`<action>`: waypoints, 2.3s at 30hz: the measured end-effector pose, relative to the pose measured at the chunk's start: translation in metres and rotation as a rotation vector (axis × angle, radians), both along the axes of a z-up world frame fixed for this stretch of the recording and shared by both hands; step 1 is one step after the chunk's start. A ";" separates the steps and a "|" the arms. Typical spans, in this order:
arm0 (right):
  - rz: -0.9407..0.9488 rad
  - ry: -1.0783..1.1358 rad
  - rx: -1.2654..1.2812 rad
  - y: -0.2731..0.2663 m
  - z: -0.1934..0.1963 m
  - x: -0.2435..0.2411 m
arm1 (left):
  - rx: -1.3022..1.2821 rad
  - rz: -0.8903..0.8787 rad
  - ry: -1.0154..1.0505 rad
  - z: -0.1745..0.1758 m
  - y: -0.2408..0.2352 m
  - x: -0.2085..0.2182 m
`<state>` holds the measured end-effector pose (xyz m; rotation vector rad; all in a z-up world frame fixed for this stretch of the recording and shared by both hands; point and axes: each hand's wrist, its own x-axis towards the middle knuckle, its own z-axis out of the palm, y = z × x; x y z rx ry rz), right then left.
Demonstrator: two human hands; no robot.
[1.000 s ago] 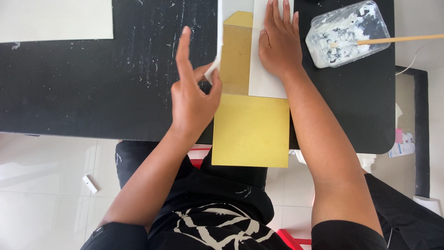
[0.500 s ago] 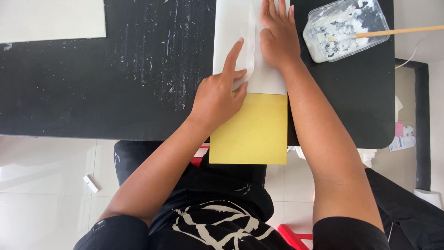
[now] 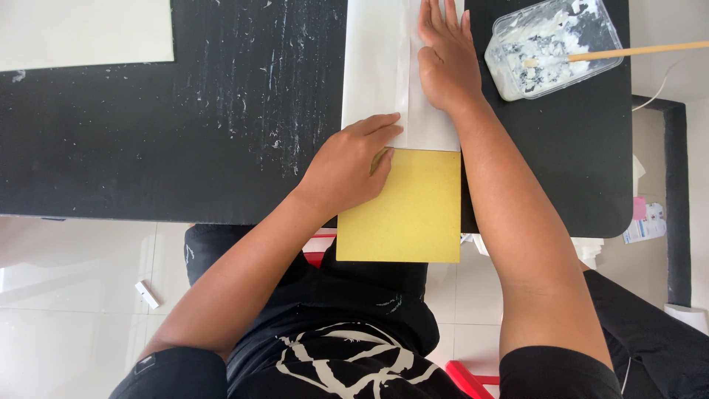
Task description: The person places a sheet of white paper on a black table, positions a yellow cardboard box on top, and folds the paper over the box. Using a brush, the person applies a white paste from a container onto the paper to adhere it to the box, smoothing the surface with their hands.
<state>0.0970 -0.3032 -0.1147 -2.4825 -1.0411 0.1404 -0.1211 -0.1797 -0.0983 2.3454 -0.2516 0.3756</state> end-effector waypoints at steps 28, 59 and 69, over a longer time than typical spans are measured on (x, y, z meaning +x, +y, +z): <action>-0.013 -0.026 -0.009 0.000 -0.007 0.004 | 0.776 -0.116 -0.261 -0.003 0.032 0.027; 0.014 0.070 0.117 -0.004 -0.004 0.007 | 0.696 -0.064 -0.123 -0.016 0.064 0.113; -0.010 0.109 0.120 -0.002 0.009 -0.002 | 0.715 0.055 -0.066 -0.022 0.094 0.192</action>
